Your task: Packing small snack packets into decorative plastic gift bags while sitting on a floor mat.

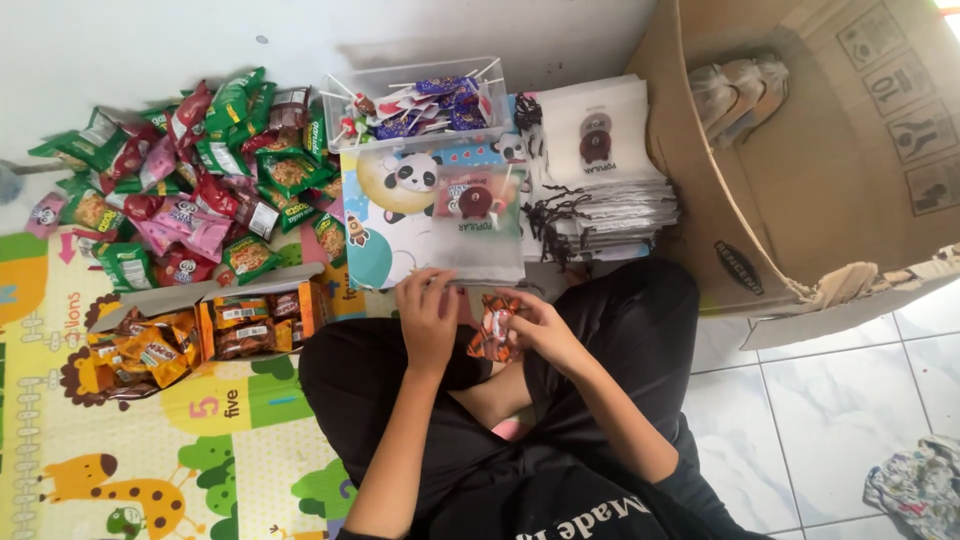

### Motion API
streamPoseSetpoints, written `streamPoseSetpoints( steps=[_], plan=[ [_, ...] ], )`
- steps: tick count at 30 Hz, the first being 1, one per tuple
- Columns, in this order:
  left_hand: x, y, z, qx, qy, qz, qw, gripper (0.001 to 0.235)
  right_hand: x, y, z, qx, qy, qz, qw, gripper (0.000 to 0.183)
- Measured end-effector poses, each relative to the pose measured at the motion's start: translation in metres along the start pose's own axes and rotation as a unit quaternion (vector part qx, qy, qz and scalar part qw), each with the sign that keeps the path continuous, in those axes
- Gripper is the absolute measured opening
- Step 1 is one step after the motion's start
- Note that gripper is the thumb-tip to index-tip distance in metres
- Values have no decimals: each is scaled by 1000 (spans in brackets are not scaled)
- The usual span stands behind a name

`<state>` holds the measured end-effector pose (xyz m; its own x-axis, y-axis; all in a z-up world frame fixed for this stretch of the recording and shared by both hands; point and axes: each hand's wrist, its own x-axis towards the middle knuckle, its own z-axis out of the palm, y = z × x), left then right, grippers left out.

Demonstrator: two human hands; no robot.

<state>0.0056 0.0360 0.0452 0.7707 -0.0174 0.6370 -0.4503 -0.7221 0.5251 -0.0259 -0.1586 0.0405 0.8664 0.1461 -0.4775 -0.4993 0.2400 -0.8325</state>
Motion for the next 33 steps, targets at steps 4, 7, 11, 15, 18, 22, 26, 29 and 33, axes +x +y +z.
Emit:
streamPoseSetpoints(
  steps=[4,7,11,15,18,22,26,29,33],
  plan=[
    [11,2,-3,-34,6,19,999,19,23,28,1,45,46,-1,998,69],
    [11,3,-5,-55,3,19,998,19,18,22,16,79,83,-3,993,88],
    [2,-2,1,-111,-16,10,994,24,18,9,26,89,169,-51,980,65],
    [-7,-6,12,-144,-7,21,989,23,28,13,23,129,198,-99,967,60],
    [1,3,10,-163,-5,17,987,25,23,-1,38,124,202,-124,964,39],
    [-3,5,17,-152,-2,16,988,24,47,24,35,132,221,-158,953,26],
    [1,13,15,-170,2,-20,985,21,69,50,25,116,216,-177,953,23],
    [4,17,15,-176,-1,-26,984,20,73,46,32,98,220,-185,953,22],
    [5,25,14,-188,-13,-27,982,22,102,73,17,60,250,-174,951,21]
  ],
)
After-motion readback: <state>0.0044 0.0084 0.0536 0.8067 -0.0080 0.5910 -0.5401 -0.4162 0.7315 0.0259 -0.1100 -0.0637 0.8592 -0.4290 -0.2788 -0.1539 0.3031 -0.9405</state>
